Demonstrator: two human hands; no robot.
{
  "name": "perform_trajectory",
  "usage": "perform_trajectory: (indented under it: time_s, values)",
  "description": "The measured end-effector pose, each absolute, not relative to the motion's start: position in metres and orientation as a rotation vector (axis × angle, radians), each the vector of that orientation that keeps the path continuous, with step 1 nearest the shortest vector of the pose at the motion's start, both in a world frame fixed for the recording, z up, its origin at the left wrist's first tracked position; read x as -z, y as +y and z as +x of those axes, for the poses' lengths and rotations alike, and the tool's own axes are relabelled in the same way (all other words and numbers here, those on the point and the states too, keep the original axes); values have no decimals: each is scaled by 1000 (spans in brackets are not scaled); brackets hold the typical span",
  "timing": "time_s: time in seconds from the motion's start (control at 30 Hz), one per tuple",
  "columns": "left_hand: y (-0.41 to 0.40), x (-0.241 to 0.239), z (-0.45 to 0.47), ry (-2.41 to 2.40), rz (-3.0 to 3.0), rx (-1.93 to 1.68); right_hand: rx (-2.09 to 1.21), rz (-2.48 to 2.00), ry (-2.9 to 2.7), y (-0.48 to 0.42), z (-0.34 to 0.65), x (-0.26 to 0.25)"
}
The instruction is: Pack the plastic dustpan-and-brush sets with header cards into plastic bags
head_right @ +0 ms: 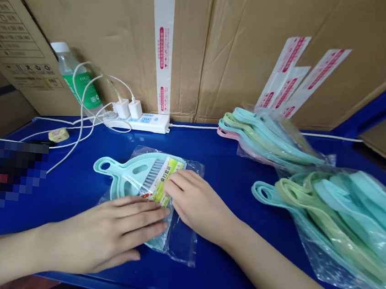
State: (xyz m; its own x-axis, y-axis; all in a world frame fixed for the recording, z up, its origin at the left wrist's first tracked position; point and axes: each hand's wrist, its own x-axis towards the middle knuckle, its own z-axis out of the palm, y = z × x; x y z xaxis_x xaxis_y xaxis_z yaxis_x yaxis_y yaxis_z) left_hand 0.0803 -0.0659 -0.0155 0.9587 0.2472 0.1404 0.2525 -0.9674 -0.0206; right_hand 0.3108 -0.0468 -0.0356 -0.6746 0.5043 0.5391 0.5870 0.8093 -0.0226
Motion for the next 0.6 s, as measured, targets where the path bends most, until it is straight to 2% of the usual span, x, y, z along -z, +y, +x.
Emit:
perform_trajectory:
  time_s: [0.6]
  values:
    - [-64, 20, 80, -379, -3102, 261, 559, -902, -2314, -29, 320, 35]
